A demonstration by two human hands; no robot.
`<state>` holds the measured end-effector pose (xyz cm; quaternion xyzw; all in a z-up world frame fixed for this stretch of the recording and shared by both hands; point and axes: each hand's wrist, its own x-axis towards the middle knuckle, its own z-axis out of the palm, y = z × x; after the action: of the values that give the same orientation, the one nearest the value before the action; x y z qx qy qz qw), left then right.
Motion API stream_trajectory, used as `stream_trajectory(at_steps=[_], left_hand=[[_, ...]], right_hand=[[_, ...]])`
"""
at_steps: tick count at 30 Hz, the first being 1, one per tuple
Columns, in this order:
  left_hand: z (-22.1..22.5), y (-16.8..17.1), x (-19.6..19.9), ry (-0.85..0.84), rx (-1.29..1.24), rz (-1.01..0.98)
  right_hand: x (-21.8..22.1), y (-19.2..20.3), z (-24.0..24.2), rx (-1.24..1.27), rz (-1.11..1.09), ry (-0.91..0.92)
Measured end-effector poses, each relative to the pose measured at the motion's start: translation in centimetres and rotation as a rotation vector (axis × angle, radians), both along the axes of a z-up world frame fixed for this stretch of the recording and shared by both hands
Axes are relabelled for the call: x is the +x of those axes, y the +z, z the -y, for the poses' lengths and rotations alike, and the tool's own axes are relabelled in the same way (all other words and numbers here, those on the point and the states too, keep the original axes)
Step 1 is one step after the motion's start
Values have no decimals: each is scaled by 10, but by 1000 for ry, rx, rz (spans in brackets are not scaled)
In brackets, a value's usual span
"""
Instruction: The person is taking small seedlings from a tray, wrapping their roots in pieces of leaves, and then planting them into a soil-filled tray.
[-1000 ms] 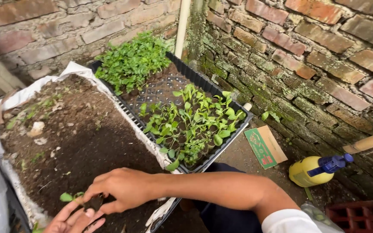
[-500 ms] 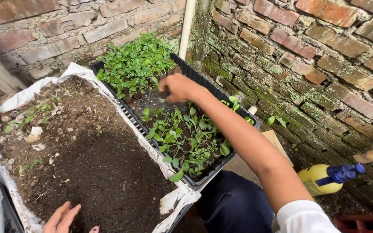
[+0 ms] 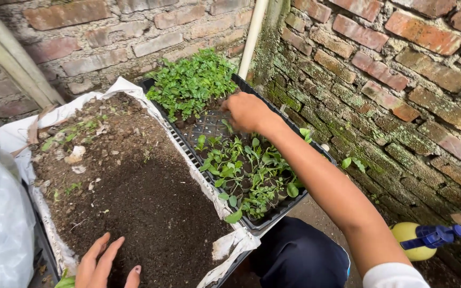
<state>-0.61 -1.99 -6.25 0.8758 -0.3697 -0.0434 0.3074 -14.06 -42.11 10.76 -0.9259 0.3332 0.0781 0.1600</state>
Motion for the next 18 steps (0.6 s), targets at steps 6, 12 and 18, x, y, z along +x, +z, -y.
stream_trajectory(at_steps=[6, 12, 18], left_hand=[[25, 21, -14, -278, -208, 387], [-1, 47, -27, -246, -77, 361], [-17, 84, -28, -450, 115, -16]], right_hand=[[-6, -36, -132, -74, 560, 646], [0, -100, -212, -7, 443, 757], [-1, -98, -226, 55, 276, 442]])
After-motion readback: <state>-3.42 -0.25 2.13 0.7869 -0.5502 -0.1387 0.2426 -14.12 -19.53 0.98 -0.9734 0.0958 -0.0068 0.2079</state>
